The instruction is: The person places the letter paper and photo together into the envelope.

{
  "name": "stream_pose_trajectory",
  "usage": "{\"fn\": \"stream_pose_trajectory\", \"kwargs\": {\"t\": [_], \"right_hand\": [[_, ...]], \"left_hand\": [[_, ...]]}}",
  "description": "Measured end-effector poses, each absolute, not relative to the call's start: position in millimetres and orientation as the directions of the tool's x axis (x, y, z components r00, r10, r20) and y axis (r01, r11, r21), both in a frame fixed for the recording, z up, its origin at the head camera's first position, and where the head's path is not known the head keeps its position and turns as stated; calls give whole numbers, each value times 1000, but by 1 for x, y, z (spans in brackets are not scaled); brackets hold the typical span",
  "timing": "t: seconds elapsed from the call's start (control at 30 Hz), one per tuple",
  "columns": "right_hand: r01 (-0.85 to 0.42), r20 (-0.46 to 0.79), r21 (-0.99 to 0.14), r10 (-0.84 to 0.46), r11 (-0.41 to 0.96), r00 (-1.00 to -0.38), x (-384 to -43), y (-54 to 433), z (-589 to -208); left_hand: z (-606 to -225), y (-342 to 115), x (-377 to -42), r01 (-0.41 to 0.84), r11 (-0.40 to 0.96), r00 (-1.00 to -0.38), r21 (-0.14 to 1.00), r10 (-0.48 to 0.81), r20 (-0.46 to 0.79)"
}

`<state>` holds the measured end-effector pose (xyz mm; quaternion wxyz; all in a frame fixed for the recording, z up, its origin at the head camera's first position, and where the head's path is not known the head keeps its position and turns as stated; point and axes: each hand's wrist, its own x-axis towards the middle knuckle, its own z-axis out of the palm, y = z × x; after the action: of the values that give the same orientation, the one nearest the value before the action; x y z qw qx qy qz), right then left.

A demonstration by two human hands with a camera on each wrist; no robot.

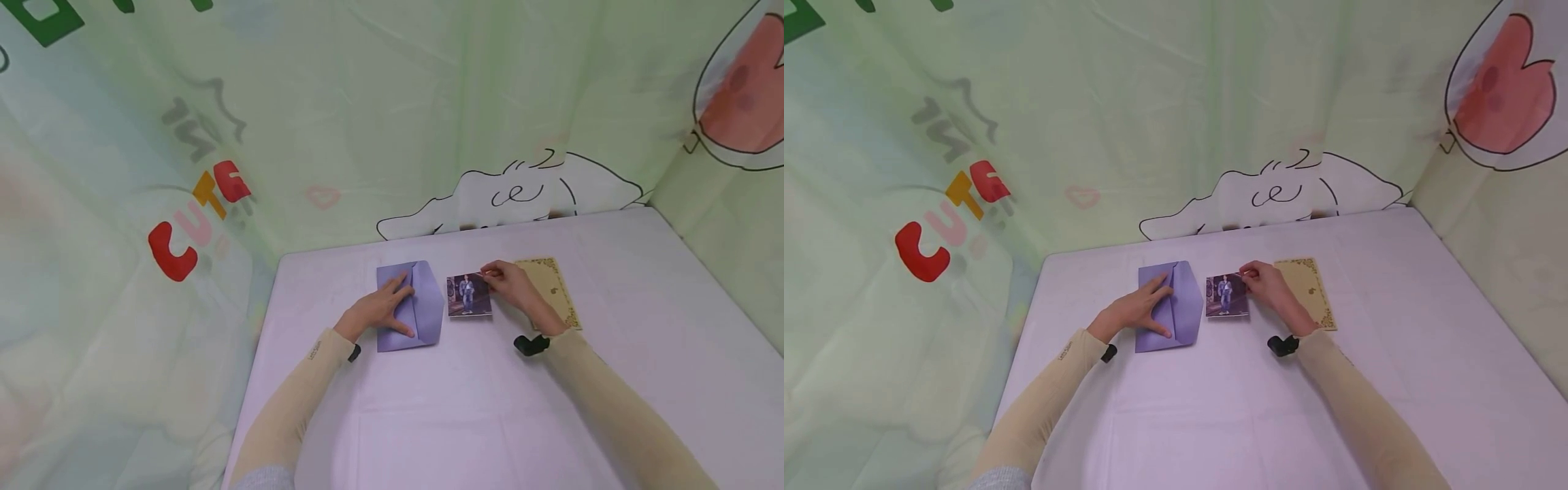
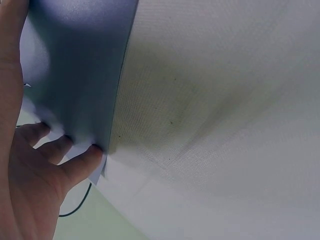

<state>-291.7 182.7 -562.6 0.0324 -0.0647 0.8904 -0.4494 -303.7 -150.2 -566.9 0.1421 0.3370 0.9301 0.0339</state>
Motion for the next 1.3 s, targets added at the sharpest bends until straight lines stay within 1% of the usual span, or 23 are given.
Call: {"fn": "stream_pose_trajectory", "kwargs": {"t": [0.13, 0.37, 0.97, 1.3], "right_hand": [[-84, -2, -812, -147, 577, -989, -293, 176, -563], [-117, 21, -823, -177, 556, -984, -295, 166, -565], [-117, 13, -827, -189, 550, -982, -297, 145, -572], [-120, 5, -826, -205, 550, -979, -296, 137, -571]], "left_hand": [[-568, -150, -305, 617, 771, -734, 156, 636, -238], [-568, -151, -305, 618, 769, -733, 162, 638, -234], [-569, -150, -304, 620, 768, -730, 162, 640, -242], [-569, -151, -305, 601, 783, -743, 159, 621, -251]]}}
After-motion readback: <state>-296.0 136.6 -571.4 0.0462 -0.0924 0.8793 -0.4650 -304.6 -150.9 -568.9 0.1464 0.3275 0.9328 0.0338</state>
